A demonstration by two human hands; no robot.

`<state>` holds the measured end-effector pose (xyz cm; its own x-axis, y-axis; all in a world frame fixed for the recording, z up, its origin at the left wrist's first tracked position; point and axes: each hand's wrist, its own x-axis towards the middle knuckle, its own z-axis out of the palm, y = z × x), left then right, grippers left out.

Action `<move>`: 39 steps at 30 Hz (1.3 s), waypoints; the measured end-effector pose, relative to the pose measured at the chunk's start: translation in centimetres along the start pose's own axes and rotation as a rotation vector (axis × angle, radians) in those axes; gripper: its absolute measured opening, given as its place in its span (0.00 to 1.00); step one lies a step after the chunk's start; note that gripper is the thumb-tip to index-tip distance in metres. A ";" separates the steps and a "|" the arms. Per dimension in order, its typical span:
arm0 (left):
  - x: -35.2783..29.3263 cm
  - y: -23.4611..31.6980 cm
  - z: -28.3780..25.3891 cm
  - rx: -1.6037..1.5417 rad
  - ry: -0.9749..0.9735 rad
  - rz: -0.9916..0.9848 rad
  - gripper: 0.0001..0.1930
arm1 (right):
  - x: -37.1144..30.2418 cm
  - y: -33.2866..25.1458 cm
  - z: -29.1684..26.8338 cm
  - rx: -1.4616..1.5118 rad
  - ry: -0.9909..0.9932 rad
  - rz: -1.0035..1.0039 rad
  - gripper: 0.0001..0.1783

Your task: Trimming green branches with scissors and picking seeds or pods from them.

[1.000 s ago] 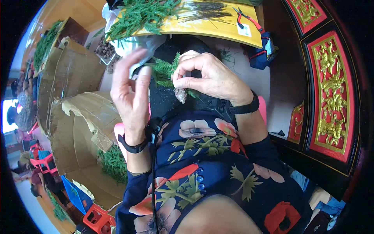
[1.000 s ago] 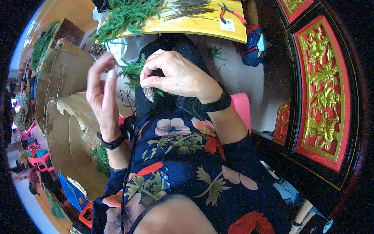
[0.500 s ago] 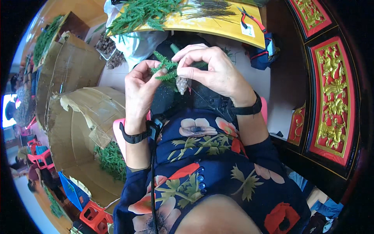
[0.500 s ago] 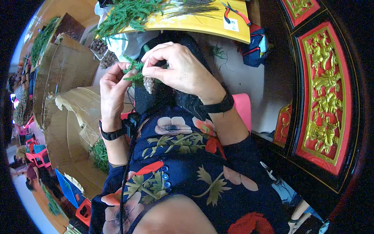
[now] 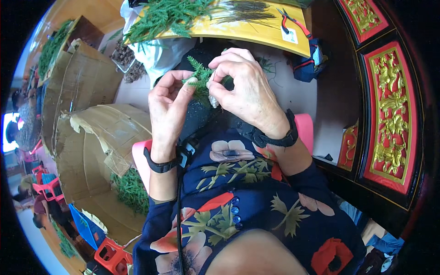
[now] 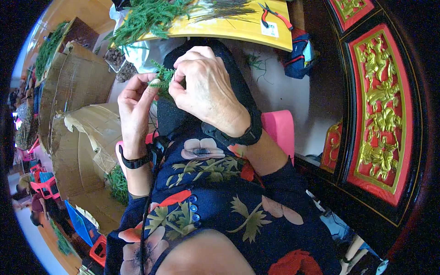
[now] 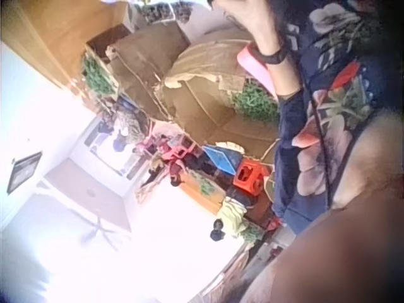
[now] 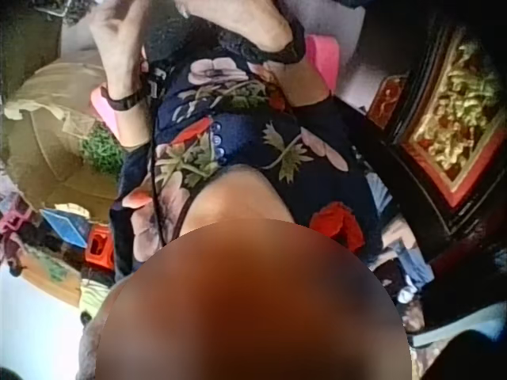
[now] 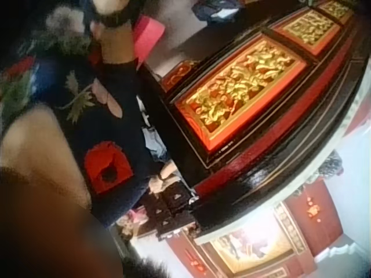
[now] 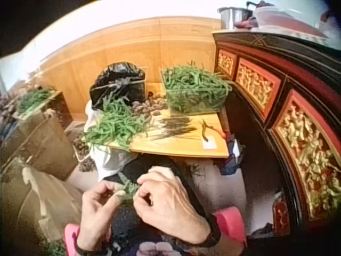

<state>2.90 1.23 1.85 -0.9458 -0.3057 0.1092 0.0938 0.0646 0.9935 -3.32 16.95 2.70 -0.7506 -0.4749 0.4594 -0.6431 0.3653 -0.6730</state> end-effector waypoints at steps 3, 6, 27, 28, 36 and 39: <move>0.1 -0.2 -0.2 -0.030 -0.019 -0.009 0.07 | 0.0 0.0 0.1 -0.009 0.025 0.005 0.04; 0.2 -0.6 -0.3 -0.048 -0.057 -0.035 0.08 | 0.0 -0.1 0.3 -0.021 0.062 0.004 0.04; 0.7 -0.2 -2.0 -0.661 0.012 -0.187 0.10 | 0.0 -0.3 1.3 0.030 0.093 -0.227 0.22; 0.6 -0.2 -2.1 -0.666 0.010 -0.191 0.10 | 0.0 -0.3 1.2 -0.047 0.092 -0.256 0.22; 0.6 0.1 -2.2 -0.700 0.036 -0.195 0.08 | -0.2 -0.8 1.7 -0.105 0.149 -0.266 0.21; 0.6 0.3 -1.9 -0.687 0.041 -0.195 0.08 | -0.4 -0.7 2.5 -0.074 0.178 -0.228 0.20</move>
<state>2.96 -0.78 2.23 -0.9540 -0.2875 -0.0846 0.1120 -0.6039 0.7891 -2.22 14.88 1.52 -0.5957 -0.4059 0.6931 -0.8028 0.3258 -0.4993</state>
